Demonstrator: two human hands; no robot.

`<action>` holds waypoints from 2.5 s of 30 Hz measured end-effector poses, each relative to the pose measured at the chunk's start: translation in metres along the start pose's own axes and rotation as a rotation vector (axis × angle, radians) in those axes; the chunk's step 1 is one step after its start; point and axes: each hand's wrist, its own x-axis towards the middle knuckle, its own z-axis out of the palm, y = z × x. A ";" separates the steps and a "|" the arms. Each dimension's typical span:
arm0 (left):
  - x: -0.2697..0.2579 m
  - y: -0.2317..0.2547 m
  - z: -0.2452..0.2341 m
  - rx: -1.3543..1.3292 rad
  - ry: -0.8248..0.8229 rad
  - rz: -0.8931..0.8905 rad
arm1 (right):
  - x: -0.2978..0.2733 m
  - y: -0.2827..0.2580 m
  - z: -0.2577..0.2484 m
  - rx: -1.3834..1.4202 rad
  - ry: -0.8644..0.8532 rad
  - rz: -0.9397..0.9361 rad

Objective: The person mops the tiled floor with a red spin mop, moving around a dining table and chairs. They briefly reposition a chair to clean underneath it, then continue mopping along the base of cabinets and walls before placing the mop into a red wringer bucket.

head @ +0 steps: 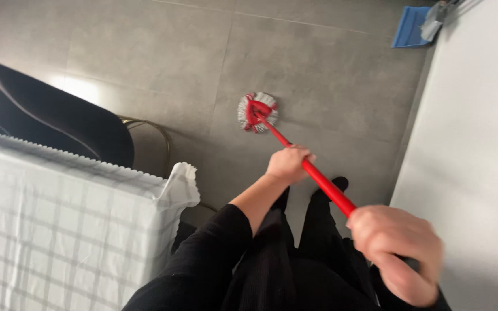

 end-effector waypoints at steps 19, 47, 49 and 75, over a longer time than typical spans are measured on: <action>-0.044 -0.275 0.003 -0.048 0.366 -0.365 | -0.020 0.180 0.165 0.531 -0.246 -0.113; -0.129 0.301 0.255 -0.115 -0.454 0.028 | -0.336 -0.119 -0.152 -0.395 0.675 0.330; -0.129 0.324 0.285 -0.051 -0.524 0.139 | -0.371 -0.113 -0.173 -0.512 0.637 0.206; -0.262 0.209 0.246 0.006 -0.340 0.111 | -0.397 -0.139 -0.092 -0.149 0.110 0.110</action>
